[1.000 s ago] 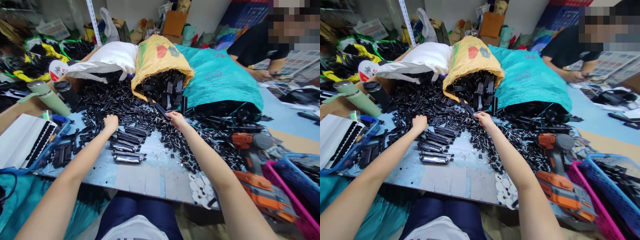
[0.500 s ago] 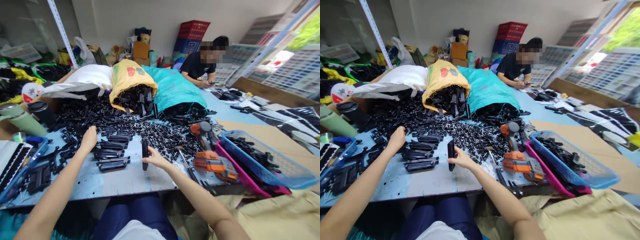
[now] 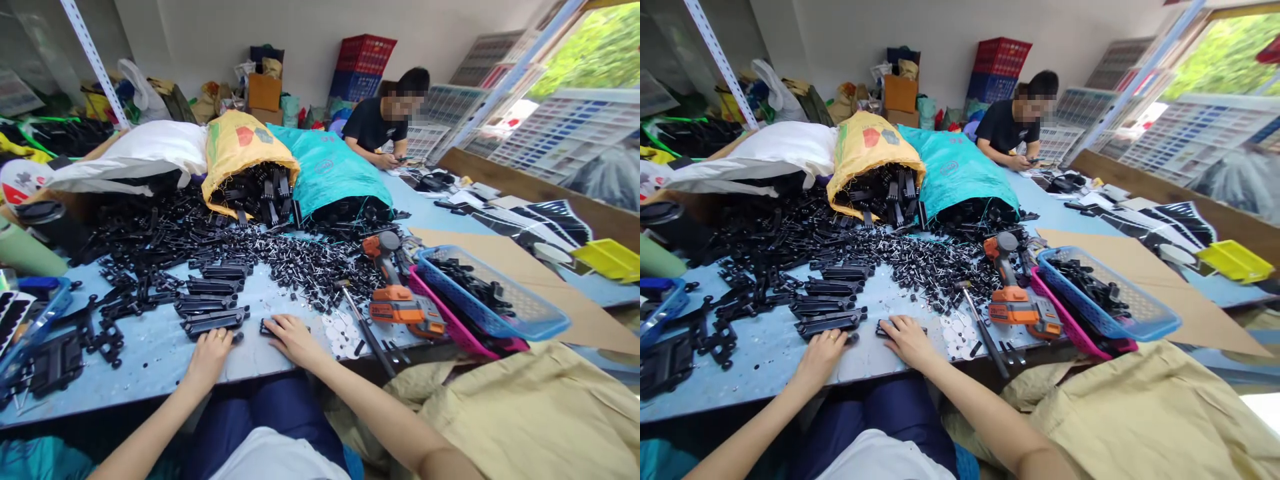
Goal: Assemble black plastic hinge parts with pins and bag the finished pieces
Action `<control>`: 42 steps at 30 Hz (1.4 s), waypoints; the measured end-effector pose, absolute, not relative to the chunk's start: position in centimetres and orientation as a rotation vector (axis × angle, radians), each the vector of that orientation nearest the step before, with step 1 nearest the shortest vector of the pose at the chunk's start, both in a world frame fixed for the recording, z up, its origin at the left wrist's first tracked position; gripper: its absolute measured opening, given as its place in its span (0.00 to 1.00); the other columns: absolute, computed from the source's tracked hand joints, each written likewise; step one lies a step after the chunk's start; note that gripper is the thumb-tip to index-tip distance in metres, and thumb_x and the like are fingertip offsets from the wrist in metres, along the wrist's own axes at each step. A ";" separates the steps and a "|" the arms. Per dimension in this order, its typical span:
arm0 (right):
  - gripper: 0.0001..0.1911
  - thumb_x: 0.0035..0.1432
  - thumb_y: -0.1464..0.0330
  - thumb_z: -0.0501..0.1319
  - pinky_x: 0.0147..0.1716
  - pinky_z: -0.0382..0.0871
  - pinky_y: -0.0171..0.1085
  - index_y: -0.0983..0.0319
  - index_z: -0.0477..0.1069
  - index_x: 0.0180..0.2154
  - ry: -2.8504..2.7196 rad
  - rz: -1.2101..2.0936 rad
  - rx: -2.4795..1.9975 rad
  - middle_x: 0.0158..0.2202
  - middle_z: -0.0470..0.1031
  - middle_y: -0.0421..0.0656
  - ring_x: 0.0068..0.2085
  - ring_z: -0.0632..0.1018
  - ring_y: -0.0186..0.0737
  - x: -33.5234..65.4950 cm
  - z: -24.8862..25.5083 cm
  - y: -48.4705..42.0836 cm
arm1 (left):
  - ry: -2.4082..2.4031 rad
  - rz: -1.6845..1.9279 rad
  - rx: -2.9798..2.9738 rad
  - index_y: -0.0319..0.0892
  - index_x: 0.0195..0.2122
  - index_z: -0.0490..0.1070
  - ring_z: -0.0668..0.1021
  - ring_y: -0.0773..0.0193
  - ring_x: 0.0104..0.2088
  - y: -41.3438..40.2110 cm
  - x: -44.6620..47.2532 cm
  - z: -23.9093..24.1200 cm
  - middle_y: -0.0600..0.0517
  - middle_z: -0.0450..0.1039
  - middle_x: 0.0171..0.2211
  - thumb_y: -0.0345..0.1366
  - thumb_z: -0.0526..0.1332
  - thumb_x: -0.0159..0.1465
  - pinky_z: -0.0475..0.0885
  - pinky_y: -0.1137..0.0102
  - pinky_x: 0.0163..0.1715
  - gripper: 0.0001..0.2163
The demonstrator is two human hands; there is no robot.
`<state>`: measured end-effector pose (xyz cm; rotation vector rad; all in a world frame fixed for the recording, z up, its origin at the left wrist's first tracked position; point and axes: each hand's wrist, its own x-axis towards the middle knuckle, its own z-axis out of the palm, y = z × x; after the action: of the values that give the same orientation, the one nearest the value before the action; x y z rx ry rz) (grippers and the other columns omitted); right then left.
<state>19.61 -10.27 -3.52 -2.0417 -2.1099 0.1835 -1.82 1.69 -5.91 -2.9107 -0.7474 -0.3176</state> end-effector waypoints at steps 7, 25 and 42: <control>0.22 0.63 0.57 0.51 0.47 0.65 0.43 0.57 0.62 0.56 -1.591 0.622 -1.786 0.48 0.69 0.47 0.46 0.72 0.42 19.2 -2.9 -7.8 | -1.336 -0.770 -3.275 0.38 0.49 0.62 0.77 0.57 0.37 2.4 -0.4 -3.8 0.45 0.74 0.38 0.37 0.52 0.64 0.71 0.65 0.36 0.14; 0.29 0.40 0.61 0.70 0.20 0.65 0.31 0.59 0.60 0.43 -0.812 1.242 -1.258 0.25 0.68 0.33 0.20 0.70 0.29 16.0 -1.2 -8.3 | -1.838 -0.463 -4.173 0.38 0.35 0.68 0.71 0.68 0.18 -1.6 -0.9 -1.5 0.54 0.68 0.21 0.49 0.54 0.61 0.66 0.73 0.19 0.17; 0.31 0.54 0.44 0.51 0.19 0.67 0.35 0.60 0.64 0.49 -0.449 1.246 -1.483 0.24 0.69 0.40 0.21 0.69 0.34 15.4 -1.6 -7.1 | -1.561 -1.142 -3.612 0.40 0.47 0.67 0.77 0.63 0.35 -2.3 1.5 -1.9 0.49 0.74 0.34 0.42 0.52 0.64 0.72 0.68 0.38 0.15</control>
<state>15.38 -7.15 -1.61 -1.4827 -0.4490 1.2459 1.47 -2.30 -1.85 -3.6125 -1.5615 -1.1416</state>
